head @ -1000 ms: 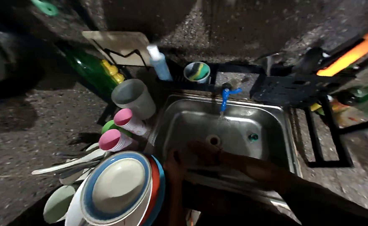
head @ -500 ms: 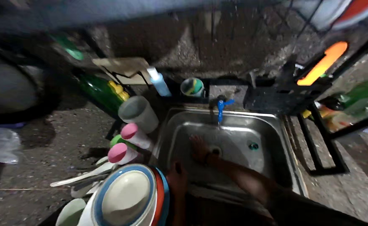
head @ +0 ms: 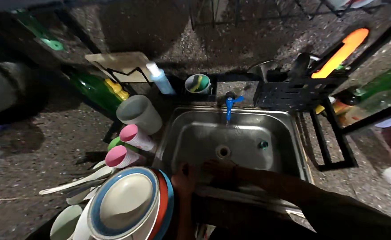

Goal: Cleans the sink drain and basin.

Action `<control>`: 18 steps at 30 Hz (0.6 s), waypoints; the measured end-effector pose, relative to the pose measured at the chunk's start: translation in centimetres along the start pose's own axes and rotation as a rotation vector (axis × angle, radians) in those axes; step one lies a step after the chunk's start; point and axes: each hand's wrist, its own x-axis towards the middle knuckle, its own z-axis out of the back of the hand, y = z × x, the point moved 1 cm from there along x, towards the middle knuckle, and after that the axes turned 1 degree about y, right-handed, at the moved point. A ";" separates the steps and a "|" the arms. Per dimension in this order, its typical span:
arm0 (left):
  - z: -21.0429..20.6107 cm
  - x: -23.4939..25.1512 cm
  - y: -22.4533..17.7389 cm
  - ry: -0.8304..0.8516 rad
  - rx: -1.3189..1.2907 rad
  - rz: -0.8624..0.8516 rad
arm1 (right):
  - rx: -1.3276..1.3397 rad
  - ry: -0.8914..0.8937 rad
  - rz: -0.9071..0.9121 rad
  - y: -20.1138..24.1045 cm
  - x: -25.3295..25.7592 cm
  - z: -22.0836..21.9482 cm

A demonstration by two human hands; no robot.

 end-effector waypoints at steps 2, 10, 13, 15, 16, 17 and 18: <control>-0.2 0.0 -0.1 -0.032 -0.010 -0.013 | -0.042 0.015 -0.021 -2.2 -2.1 -0.1; -0.8 0.0 0.5 -0.120 -0.109 -0.032 | 0.021 -0.149 -0.519 -2.9 -1.7 1.9; -0.7 -0.1 1.0 -0.155 -0.098 -0.055 | 0.098 -0.142 -0.365 1.7 2.8 0.4; -0.7 -0.3 0.8 -0.155 -0.090 -0.072 | 0.140 -0.197 -0.282 4.1 5.8 -0.9; -0.7 -0.2 0.6 -0.161 -0.093 -0.090 | 0.131 -0.206 -0.249 4.7 7.0 -1.1; -0.7 0.0 0.4 -0.155 -0.092 -0.091 | 0.120 -0.206 -0.204 4.7 7.9 -1.1; -0.6 0.1 0.2 -0.137 -0.086 -0.076 | 0.094 -0.159 -0.164 4.6 8.2 -0.7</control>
